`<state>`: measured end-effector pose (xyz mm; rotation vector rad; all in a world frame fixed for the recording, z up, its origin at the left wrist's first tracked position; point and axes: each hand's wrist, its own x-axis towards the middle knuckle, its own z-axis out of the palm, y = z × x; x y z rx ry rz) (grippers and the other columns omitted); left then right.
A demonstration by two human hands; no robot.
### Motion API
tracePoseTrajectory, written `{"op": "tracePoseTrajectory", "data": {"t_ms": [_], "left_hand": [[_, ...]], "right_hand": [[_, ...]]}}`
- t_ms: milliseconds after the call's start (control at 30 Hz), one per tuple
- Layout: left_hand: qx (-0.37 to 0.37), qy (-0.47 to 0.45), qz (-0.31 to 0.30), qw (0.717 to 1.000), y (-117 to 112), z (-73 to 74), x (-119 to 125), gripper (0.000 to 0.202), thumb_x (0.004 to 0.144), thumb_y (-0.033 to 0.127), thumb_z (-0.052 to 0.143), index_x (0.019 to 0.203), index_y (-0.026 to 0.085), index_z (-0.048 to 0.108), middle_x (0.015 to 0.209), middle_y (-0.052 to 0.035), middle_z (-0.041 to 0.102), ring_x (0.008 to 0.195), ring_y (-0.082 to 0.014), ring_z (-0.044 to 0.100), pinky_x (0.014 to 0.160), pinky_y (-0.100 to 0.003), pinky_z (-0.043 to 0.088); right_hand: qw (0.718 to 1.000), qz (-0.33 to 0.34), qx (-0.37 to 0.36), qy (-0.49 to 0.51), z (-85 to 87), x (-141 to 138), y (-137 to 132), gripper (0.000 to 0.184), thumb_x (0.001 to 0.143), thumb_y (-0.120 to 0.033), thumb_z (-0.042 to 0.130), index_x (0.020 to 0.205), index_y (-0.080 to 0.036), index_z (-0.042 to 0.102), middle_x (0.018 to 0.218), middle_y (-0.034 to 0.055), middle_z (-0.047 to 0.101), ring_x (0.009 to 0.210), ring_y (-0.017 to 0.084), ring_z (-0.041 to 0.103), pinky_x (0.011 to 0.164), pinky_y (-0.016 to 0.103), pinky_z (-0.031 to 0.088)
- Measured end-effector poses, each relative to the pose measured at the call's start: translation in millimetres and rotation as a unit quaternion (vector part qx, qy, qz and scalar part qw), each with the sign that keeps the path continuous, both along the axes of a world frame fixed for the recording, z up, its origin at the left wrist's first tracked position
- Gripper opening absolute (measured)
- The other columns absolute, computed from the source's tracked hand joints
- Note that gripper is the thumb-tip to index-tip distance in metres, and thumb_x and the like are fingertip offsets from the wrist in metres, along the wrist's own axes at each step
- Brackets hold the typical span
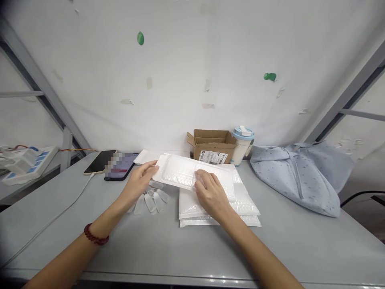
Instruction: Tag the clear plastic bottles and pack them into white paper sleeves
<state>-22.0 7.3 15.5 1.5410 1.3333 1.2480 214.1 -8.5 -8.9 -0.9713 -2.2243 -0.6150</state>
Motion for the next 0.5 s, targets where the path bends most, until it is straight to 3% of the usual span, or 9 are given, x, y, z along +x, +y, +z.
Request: {"op": "tracePoseTrajectory", "data": {"t_ms": [100, 167, 300, 400, 500], "left_hand": [[-0.101, -0.063, -0.098, 0.988, 1.0, -0.8, -0.2, 0.041, 0.076, 0.039, 0.057, 0.107, 0.011, 0.060, 0.089, -0.0089, 0.069, 0.079, -0.0225, 0.064, 0.068, -0.032, 0.050], [-0.127, -0.068, -0.128, 0.981, -0.6, -2.4, 2.9, 0.037, 0.072, 0.035, 0.062, 0.099, 0.010, 0.062, 0.083, -0.0085, 0.068, 0.074, -0.0219, 0.064, 0.064, -0.032, 0.050], [-0.120, -0.039, -0.210, 0.969, -7.0, -5.2, 11.7, 0.024, 0.072, 0.032, 0.062, 0.087, 0.013, 0.064, 0.080, -0.0057, 0.068, 0.077, -0.0202, 0.063, 0.067, -0.029, 0.048], [-0.101, 0.013, -0.263, 0.959, -12.0, -6.2, 15.4, 0.017, 0.076, 0.031, 0.058, 0.077, 0.014, 0.063, 0.075, -0.0018, 0.065, 0.072, -0.0173, 0.060, 0.063, -0.026, 0.046], [-0.086, 0.047, -0.270, 0.958, -15.3, -7.2, 17.4, 0.018, 0.076, 0.032, 0.057, 0.072, 0.015, 0.061, 0.068, 0.0003, 0.061, 0.065, -0.0148, 0.057, 0.058, -0.024, 0.043]], "right_hand": [[1.000, 0.016, -0.005, -0.011, 1.2, -2.5, -2.3, 0.023, 0.076, 0.000, 0.037, 0.083, -0.018, 0.050, 0.114, 0.0163, 0.054, 0.110, 0.025, 0.049, 0.082, 0.039, 0.044], [0.999, 0.020, -0.025, -0.019, 2.1, -4.0, -4.8, 0.028, 0.076, -0.003, 0.040, 0.098, -0.016, 0.051, 0.120, 0.0177, 0.051, 0.117, 0.027, 0.045, 0.088, 0.043, 0.040], [0.994, -0.002, -0.085, -0.063, 3.3, -5.2, -9.9, 0.058, 0.075, -0.021, 0.050, 0.131, -0.014, 0.036, 0.141, 0.0210, 0.032, 0.131, 0.034, 0.025, 0.097, 0.055, 0.026], [0.990, -0.020, -0.111, -0.079, 4.0, -4.7, -11.5, 0.077, 0.071, -0.034, 0.056, 0.139, -0.016, 0.025, 0.146, 0.0221, 0.017, 0.133, 0.039, 0.015, 0.097, 0.062, 0.018], [0.990, -0.022, -0.119, -0.069, 4.9, -3.9, -11.9, 0.081, 0.068, -0.039, 0.057, 0.139, -0.016, 0.024, 0.142, 0.0224, 0.024, 0.131, 0.039, 0.020, 0.097, 0.062, 0.015]]}}
